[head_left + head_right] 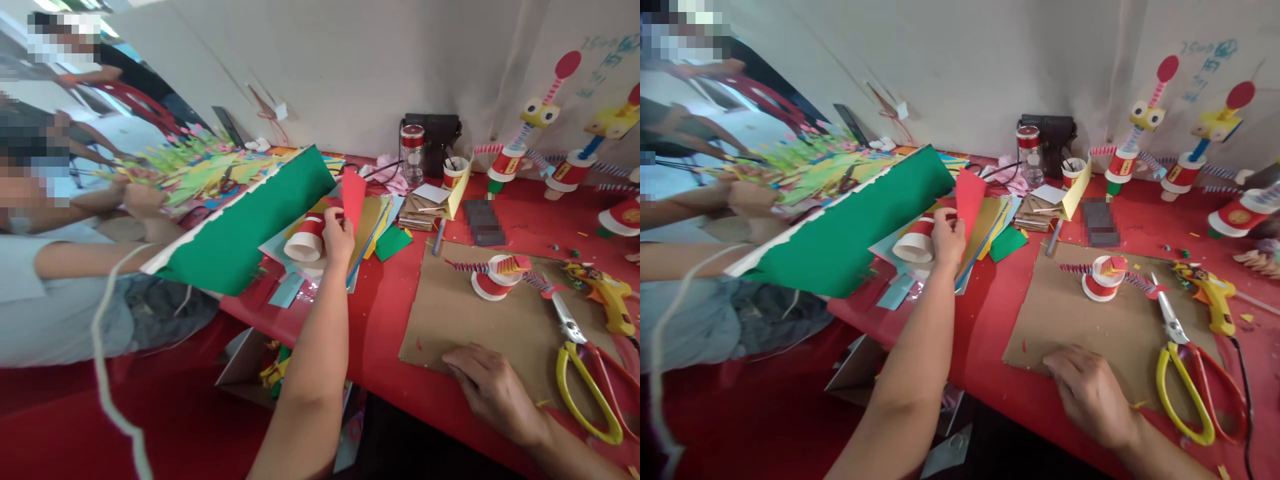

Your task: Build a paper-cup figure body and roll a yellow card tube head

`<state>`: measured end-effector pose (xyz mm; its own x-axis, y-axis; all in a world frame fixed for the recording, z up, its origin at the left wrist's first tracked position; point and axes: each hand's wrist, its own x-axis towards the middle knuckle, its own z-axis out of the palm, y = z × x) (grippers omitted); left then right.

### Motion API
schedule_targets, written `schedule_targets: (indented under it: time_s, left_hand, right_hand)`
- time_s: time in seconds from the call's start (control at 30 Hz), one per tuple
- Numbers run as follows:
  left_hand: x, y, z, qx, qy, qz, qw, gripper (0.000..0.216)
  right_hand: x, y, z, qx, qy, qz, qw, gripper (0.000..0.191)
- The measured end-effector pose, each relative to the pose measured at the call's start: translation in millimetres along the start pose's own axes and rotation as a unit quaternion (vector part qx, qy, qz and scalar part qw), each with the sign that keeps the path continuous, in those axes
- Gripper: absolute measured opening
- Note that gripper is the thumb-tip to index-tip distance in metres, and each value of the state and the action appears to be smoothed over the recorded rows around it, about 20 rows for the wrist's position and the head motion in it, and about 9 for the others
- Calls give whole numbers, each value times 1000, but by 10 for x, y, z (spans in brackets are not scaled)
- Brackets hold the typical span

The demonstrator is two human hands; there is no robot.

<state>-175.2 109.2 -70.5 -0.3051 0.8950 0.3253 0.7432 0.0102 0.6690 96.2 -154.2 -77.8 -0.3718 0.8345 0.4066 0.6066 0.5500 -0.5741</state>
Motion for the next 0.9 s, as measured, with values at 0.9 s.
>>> schedule_targets:
  time_s: [0.9]
  left_hand:
    - [-30,-20,-281,-11,-116,-4,993,52]
  right_hand:
    - [-12,-8,-19,-3,-3,-1,1000,25]
